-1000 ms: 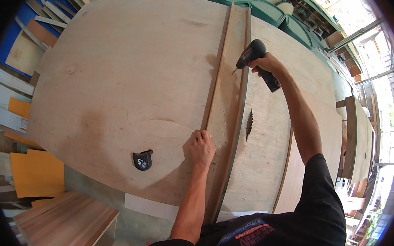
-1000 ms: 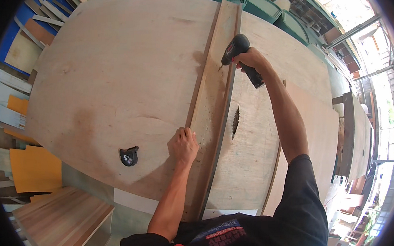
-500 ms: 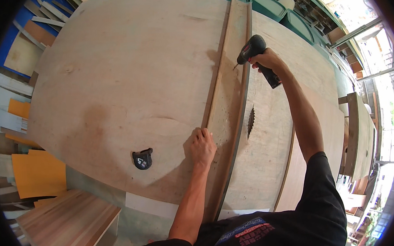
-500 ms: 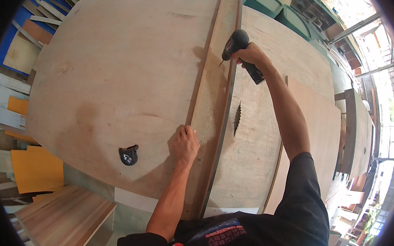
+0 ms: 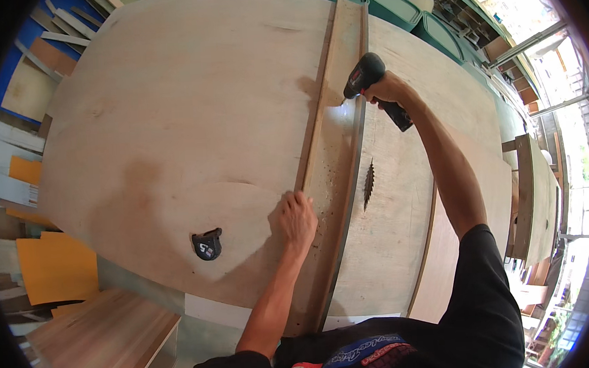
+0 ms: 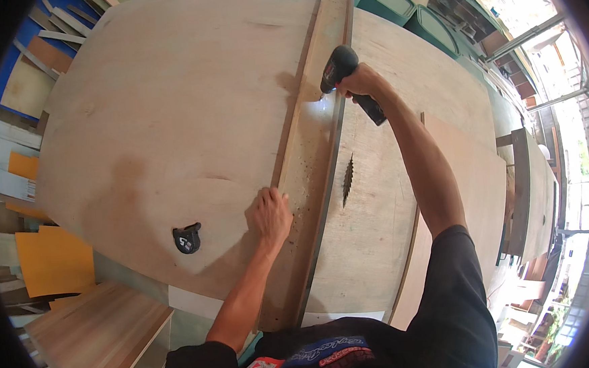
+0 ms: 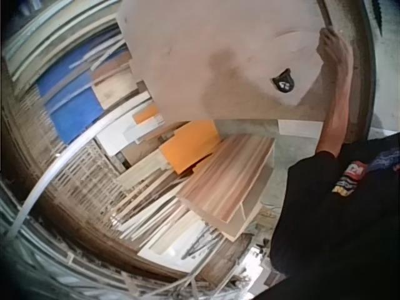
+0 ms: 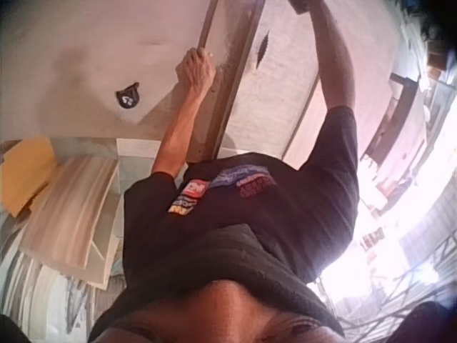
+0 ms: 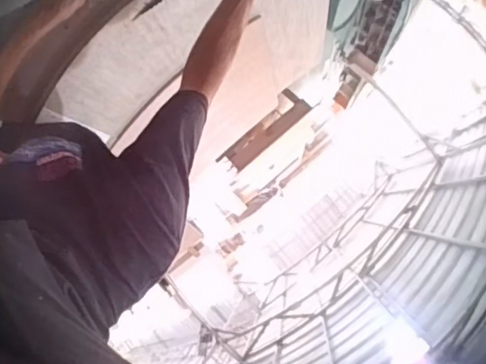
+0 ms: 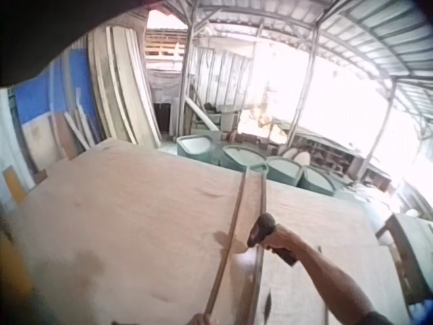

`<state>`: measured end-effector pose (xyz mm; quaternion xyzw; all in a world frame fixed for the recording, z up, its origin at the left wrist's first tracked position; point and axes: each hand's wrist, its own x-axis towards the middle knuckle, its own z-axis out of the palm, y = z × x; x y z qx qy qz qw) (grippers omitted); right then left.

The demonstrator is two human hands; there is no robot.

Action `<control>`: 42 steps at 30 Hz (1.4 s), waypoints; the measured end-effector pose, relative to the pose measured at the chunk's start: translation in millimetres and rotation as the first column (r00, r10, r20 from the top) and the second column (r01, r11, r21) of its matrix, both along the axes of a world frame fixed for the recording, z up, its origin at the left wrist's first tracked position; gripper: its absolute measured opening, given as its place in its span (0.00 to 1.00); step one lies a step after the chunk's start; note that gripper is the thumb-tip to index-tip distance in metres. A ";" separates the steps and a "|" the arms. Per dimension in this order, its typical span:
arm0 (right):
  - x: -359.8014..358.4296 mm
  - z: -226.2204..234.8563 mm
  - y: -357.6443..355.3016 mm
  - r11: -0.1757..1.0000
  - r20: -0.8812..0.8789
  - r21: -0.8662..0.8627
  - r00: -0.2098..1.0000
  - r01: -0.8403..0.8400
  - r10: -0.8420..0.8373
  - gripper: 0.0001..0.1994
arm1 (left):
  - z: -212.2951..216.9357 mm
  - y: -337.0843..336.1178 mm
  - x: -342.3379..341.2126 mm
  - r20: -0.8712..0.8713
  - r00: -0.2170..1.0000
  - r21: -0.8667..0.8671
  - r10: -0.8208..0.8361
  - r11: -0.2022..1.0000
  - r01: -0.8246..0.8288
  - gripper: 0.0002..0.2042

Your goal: The person places wood panels on a table saw, secures a guide with a drill, and uses a measuring tape to align panels before cutting them.

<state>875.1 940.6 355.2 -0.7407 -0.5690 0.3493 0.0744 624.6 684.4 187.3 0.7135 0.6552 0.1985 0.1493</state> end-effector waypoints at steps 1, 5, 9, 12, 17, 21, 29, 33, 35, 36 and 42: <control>-1.5 -2.9 2.2 1.000 0.013 -0.004 1.000 -0.012 0.013 0.08 | 0.9 9.0 4.6 0.003 1.000 0.007 0.002 1.000 -0.002 0.12; -11.3 0.4 11.2 0.997 0.066 -0.020 0.995 -0.070 0.071 0.07 | 6.0 104.0 40.1 -0.109 0.994 0.078 -0.005 0.997 0.013 0.15; -14.4 3.4 18.1 0.990 0.065 -0.059 0.989 -0.130 0.134 0.07 | -1.5 126.8 50.3 -0.143 0.989 0.000 0.045 0.999 -0.045 0.14; -10.3 6.5 11.4 0.994 0.010 -0.050 0.995 -0.099 0.100 0.08 | -8.7 130.7 56.1 -0.223 0.975 -0.029 0.025 0.999 -0.033 0.13; -1.0 7.1 13.1 0.987 0.009 -0.067 0.989 -0.147 0.148 0.10 | -7.2 132.5 57.4 -0.242 0.970 -0.033 0.003 0.999 -0.011 0.13; 6.6 -1.7 20.4 0.984 0.048 -0.089 0.986 -0.155 0.160 0.11 | -1.6 135.3 59.0 -0.244 0.970 -0.051 -0.002 0.999 -0.010 0.13; -3.5 3.9 8.9 0.985 0.012 -0.050 0.986 -0.167 0.167 0.13 | -3.6 133.5 60.9 -0.160 0.986 -0.012 0.053 0.998 -0.056 0.12; 1.6 -7.1 9.6 0.993 -0.011 -0.048 0.994 -0.109 0.109 0.11 | -0.9 132.4 59.7 -0.171 0.984 0.027 0.058 0.998 -0.054 0.12; 2.4 -5.8 11.0 0.991 0.012 -0.052 0.992 -0.122 0.123 0.10 | 0.6 133.0 59.1 -0.169 0.984 0.050 0.063 0.997 -0.055 0.12; 3.2 -4.2 12.7 0.989 0.033 -0.056 0.990 -0.138 0.140 0.09 | 1.6 134.0 60.2 -0.165 0.985 0.020 0.048 0.999 -0.045 0.12; 0.6 0.5 20.2 0.976 0.100 -0.133 0.977 -0.174 0.188 0.09 | -3.6 137.8 58.0 -0.106 0.994 -0.053 0.014 0.998 -0.020 0.11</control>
